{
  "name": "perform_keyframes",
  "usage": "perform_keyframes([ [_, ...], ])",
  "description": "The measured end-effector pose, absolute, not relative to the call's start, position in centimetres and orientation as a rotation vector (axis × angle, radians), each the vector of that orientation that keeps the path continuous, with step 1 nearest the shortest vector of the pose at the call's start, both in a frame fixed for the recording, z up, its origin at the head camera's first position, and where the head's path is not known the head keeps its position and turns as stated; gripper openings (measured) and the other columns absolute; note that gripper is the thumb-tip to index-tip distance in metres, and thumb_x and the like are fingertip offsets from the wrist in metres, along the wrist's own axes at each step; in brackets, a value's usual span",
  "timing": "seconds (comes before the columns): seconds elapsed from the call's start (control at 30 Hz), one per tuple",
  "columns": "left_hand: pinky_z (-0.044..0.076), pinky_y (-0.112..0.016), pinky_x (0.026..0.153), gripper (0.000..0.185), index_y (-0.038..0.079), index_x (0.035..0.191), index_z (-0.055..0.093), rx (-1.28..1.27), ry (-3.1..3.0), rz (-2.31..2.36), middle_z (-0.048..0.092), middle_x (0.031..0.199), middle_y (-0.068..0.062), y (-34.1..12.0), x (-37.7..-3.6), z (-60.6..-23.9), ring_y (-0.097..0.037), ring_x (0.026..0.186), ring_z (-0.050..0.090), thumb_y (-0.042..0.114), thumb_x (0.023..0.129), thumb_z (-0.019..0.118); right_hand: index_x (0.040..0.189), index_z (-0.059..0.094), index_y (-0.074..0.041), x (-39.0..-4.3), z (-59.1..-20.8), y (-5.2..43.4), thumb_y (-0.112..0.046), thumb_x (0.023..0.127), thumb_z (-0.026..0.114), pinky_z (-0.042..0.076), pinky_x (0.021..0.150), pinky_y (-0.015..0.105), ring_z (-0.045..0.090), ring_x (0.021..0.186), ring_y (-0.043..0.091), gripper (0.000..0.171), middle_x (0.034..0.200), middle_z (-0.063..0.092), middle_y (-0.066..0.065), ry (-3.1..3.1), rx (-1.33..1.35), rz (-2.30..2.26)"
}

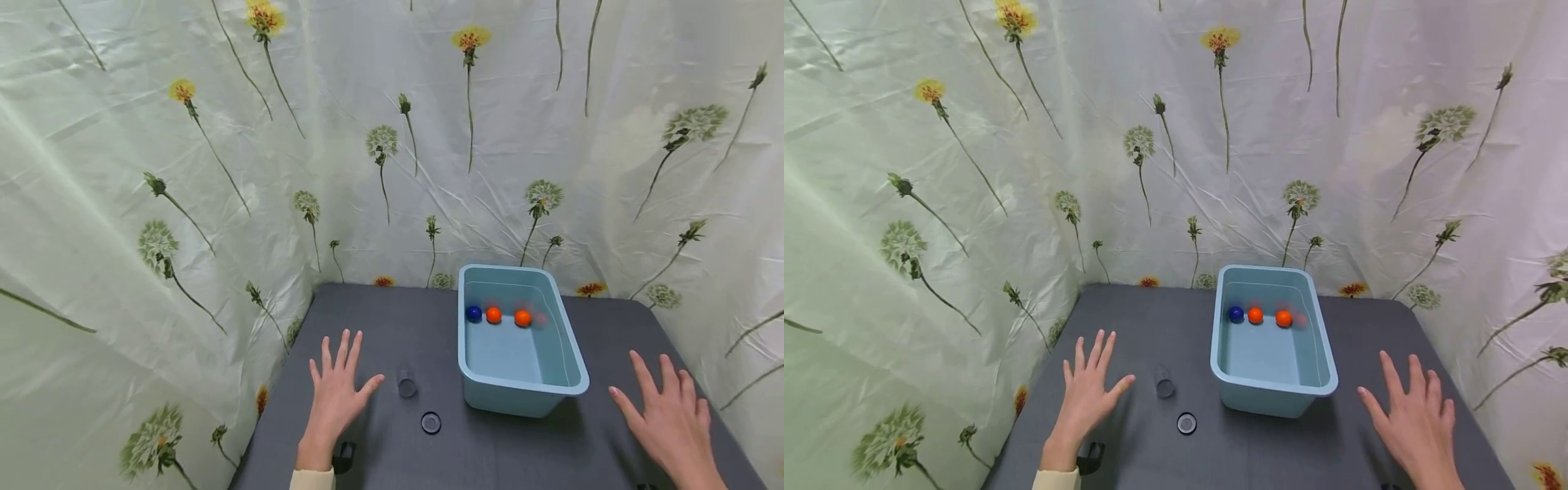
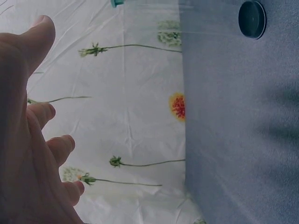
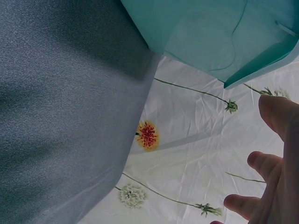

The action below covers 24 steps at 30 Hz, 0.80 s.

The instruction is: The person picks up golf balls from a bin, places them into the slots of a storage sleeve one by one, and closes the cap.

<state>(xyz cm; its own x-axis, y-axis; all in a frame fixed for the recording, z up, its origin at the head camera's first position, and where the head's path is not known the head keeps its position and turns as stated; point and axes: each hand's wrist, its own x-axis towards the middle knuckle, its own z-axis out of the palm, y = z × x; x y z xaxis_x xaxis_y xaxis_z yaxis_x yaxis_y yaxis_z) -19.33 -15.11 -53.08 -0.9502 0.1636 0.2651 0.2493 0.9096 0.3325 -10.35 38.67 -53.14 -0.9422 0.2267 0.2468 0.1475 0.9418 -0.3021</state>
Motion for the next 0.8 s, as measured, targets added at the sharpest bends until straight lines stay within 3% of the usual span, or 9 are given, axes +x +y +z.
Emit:
perform_keyframes([
  [0.13,0.007,-0.077,0.107,0.094,0.033,0.163,0.009,-0.326,-2.844,-0.585,0.001,0.168,0.003,-14.7,-19.3,-53.3,-0.038,0.152,-0.007,0.073,0.090,0.052,0.162,0.013,-0.019,-10.0,-52.9,38.3,-0.056,0.096,0.058,0.014,0.090,0.082,0.012,0.134,0.064,0.088,0.155,0.010,0.037,-2.802,-0.267,0.397],
  [0.37,0.010,-0.076,0.108,0.095,0.029,0.163,0.013,-0.360,-2.822,-0.632,0.004,0.169,0.003,-13.8,-19.2,-54.1,-0.040,0.152,0.000,0.075,0.089,0.051,0.162,0.017,-0.019,-9.2,-53.0,37.2,-0.053,0.094,0.065,0.017,0.090,0.082,0.017,0.134,0.062,0.090,0.154,0.017,0.036,-2.760,-0.226,0.396],
  [0.67,0.021,-0.073,0.107,0.102,0.029,0.163,0.016,-0.445,-2.700,-0.919,0.022,0.166,-0.007,-12.0,-19.6,-55.6,-0.041,0.150,0.016,0.059,0.084,0.074,0.161,0.023,-0.014,-9.3,-51.3,36.2,-0.046,0.092,0.070,0.023,0.091,0.081,0.022,0.134,0.061,0.089,0.153,0.021,0.037,-2.693,-0.163,0.454],
  [0.8,0.031,-0.068,0.106,0.104,0.027,0.162,0.020,-0.427,-2.660,-1.077,0.026,0.165,-0.004,-11.1,-19.9,-56.3,-0.036,0.149,0.024,0.055,0.080,0.079,0.161,0.025,-0.015,-10.1,-49.5,36.1,-0.041,0.091,0.074,0.027,0.087,0.081,0.025,0.134,0.059,0.089,0.154,0.022,0.035,-2.658,-0.073,0.498],
])
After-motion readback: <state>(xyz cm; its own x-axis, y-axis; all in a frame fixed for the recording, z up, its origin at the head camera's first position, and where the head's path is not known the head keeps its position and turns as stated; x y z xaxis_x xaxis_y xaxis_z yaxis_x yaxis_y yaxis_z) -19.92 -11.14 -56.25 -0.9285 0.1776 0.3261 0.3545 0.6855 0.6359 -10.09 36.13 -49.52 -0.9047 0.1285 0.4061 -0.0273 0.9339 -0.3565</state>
